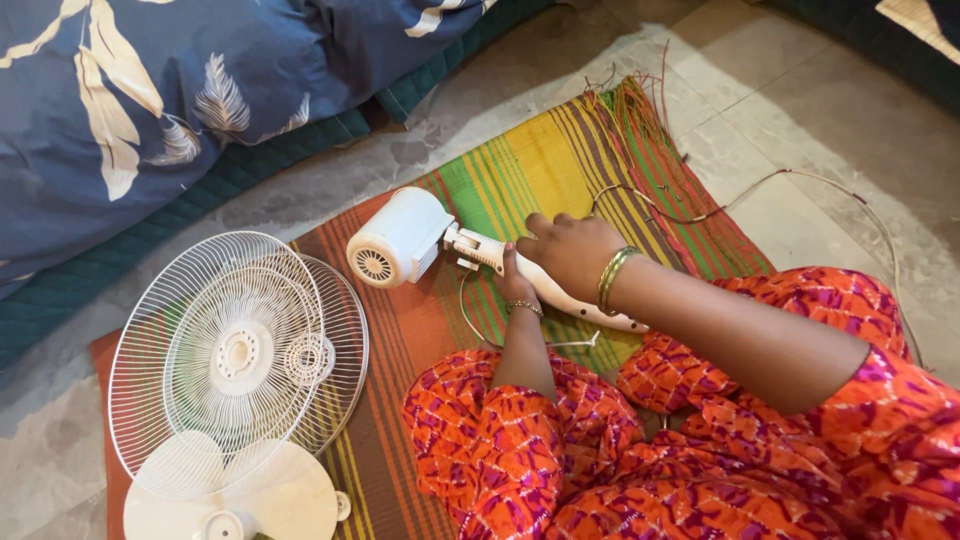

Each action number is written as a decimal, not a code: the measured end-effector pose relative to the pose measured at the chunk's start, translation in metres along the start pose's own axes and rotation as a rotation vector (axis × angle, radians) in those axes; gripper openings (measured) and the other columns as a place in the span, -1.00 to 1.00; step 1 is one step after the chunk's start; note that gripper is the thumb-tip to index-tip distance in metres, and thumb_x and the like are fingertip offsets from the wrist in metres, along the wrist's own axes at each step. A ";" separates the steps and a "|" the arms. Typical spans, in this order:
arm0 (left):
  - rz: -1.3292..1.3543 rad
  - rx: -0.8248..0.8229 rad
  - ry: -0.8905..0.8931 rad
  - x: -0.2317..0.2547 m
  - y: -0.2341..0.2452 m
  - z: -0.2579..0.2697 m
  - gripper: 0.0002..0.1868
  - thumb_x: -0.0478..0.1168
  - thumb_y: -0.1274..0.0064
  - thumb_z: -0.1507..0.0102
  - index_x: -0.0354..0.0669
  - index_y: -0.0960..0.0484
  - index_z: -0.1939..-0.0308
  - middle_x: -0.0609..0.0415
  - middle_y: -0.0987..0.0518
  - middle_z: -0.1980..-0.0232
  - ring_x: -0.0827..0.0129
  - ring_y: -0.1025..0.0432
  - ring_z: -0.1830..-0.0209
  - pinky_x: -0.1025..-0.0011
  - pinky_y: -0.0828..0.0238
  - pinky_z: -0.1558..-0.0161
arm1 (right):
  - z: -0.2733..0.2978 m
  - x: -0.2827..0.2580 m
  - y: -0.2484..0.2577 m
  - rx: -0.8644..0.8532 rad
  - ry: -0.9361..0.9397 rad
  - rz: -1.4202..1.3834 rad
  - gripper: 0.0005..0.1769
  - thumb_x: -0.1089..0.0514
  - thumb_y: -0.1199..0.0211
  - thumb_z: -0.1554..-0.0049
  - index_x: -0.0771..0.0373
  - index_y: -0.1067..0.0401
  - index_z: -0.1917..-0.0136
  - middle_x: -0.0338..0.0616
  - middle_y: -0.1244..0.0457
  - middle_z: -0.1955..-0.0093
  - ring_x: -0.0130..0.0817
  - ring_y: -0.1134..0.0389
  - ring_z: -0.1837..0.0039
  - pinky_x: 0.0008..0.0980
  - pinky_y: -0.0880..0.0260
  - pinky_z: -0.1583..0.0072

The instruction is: The person sits on a mat and uses a screwdriver to remove and reattach screws on the motor housing of a disassembled table fan. They repeatedly open and close the housing while tightening screws.

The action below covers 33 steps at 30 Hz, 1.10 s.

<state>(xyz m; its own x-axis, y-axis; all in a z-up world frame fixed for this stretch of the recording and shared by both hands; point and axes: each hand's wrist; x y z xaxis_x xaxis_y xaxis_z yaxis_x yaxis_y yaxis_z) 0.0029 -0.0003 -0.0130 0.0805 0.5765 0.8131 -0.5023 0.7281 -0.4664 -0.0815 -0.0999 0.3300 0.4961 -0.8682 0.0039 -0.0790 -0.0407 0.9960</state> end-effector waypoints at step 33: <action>0.091 -0.055 0.051 -0.007 0.017 -0.007 -0.27 0.08 -0.24 -0.20 -0.37 -0.45 -0.26 -0.04 -0.56 -0.13 0.23 -0.47 -0.09 0.25 -0.39 -0.17 | 0.057 0.115 0.019 0.685 -0.490 -0.533 -0.60 -0.06 -0.55 -0.17 0.25 -0.46 0.16 -0.11 -0.34 0.25 -0.27 -0.40 0.24 -0.24 -0.41 0.21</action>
<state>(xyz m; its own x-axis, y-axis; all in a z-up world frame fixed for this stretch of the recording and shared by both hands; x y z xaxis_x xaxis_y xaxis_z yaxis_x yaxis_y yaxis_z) 0.0001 0.0104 -0.0291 0.0808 0.6581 0.7486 -0.4613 0.6904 -0.5572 -0.0758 -0.2288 0.3446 0.2126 -0.7552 -0.6200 -0.5081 -0.6275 0.5900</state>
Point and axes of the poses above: each hand's wrist, its own z-axis away from the middle knuckle, its own y-axis out of the back of the hand, x = y × z
